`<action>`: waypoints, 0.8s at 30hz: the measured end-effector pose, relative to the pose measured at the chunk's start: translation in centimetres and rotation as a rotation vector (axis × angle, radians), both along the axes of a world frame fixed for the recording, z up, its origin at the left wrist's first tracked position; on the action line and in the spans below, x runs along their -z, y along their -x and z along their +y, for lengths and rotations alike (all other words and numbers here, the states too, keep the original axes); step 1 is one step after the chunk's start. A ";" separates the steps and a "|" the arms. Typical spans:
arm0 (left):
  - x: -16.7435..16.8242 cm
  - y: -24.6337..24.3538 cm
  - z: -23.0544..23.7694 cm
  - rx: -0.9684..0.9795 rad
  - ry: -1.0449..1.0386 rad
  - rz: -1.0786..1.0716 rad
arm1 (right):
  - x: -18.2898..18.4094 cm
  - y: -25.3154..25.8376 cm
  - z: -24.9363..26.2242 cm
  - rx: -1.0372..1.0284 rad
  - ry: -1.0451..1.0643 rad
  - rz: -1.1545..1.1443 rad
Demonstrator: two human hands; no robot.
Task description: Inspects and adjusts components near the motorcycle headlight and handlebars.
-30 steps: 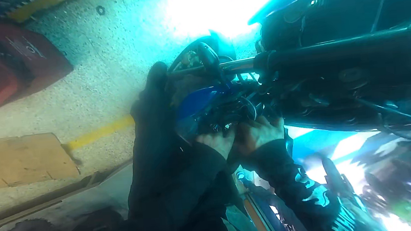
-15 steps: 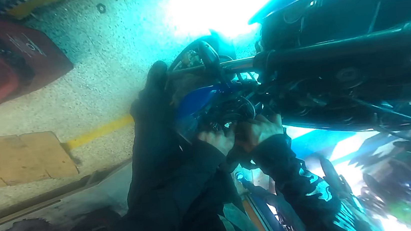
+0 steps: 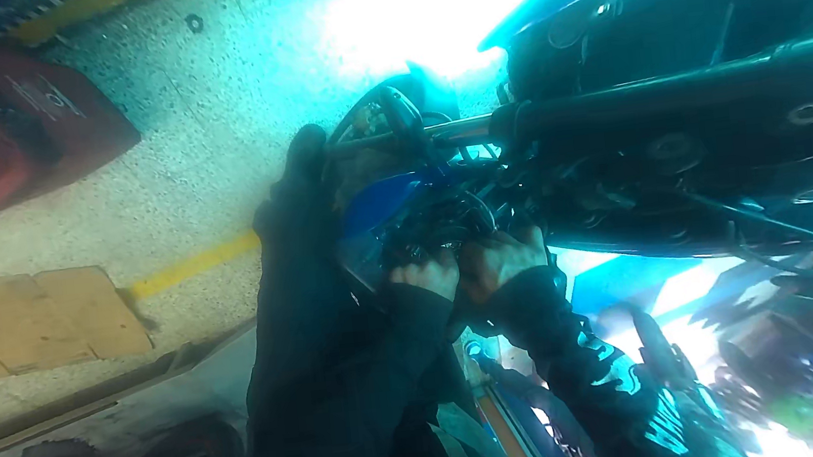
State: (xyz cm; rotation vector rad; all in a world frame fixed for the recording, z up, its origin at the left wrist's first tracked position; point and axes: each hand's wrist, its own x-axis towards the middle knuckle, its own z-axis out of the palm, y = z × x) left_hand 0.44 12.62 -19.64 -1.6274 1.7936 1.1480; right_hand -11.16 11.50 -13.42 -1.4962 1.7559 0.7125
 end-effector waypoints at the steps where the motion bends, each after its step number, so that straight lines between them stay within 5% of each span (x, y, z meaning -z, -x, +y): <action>1: 0.0 -0.1 -0.1 0.035 -0.012 0.007 | 0.1 0.1 0.1 0.002 -0.007 -0.007; 11: -0.3 0.0 -0.6 0.067 -0.081 -0.016 | -0.4 0.7 0.5 -0.003 0.030 -0.080; 17: -0.6 -0.8 -1.1 0.219 -0.094 0.039 | -0.7 -1.2 -0.4 0.001 -0.092 0.077; 24: -0.3 -1.2 -0.6 0.233 -0.010 0.062 | -0.3 -1.2 0.8 -0.118 0.018 0.126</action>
